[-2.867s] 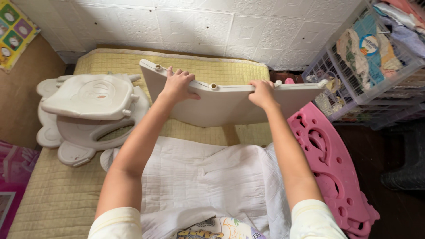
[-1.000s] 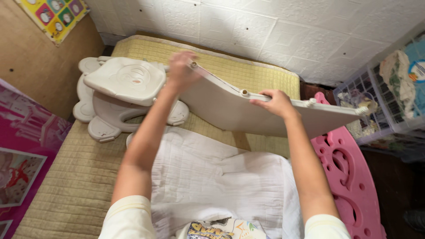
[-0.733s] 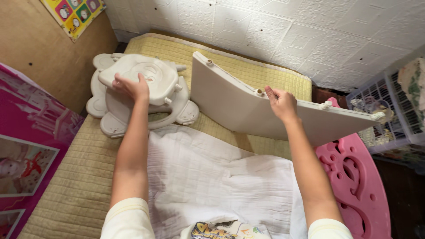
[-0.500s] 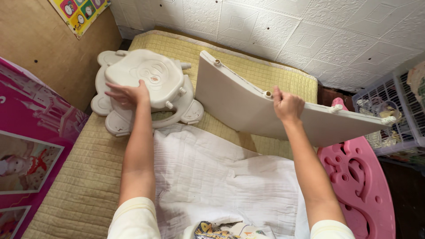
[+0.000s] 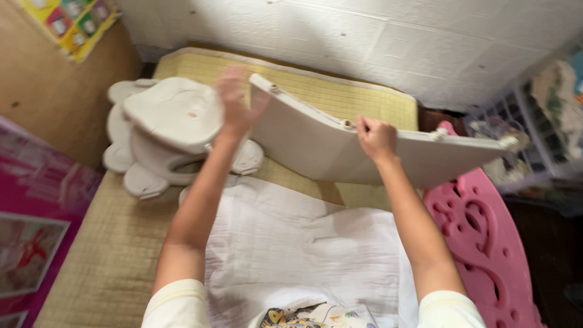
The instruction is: The person disassembles a pink and white plastic playpen by removing yellow fasteners, then reassembles it by aligning the panels and inserting the fasteners. The person handles the panels and fasteners by hand throughout the process.
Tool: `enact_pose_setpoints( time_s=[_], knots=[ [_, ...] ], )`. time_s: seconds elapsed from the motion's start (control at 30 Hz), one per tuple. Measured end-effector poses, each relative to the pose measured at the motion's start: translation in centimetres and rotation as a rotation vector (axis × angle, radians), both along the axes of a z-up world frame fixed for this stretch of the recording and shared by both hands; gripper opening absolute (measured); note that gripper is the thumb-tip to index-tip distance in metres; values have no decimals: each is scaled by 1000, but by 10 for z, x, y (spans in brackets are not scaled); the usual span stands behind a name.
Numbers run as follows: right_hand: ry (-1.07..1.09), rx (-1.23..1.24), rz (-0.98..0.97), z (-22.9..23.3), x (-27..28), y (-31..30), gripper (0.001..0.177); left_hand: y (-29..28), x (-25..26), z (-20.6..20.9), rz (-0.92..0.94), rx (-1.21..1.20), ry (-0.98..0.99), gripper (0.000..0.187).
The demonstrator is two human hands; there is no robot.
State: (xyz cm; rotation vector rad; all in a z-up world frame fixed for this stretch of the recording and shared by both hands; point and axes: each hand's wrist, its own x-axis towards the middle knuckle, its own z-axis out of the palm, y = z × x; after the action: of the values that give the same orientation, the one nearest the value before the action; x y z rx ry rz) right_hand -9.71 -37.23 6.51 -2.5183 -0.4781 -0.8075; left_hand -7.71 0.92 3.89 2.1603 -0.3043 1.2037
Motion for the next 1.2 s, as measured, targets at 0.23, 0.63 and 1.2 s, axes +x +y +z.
enact_pose_setpoints(
  time_s=[0.23,0.63,1.2],
  knots=[
    [-72,166,360,38,-37,-34,14,-186,-9,66,-516,519,447,78],
    [88,191,-686,-118,-107,-348,12,-178,6,48,-369,550,668,72],
    [1133,-149,-863,-223,-166,-299,67,-173,-9,55,-243,634,678,72]
  ],
)
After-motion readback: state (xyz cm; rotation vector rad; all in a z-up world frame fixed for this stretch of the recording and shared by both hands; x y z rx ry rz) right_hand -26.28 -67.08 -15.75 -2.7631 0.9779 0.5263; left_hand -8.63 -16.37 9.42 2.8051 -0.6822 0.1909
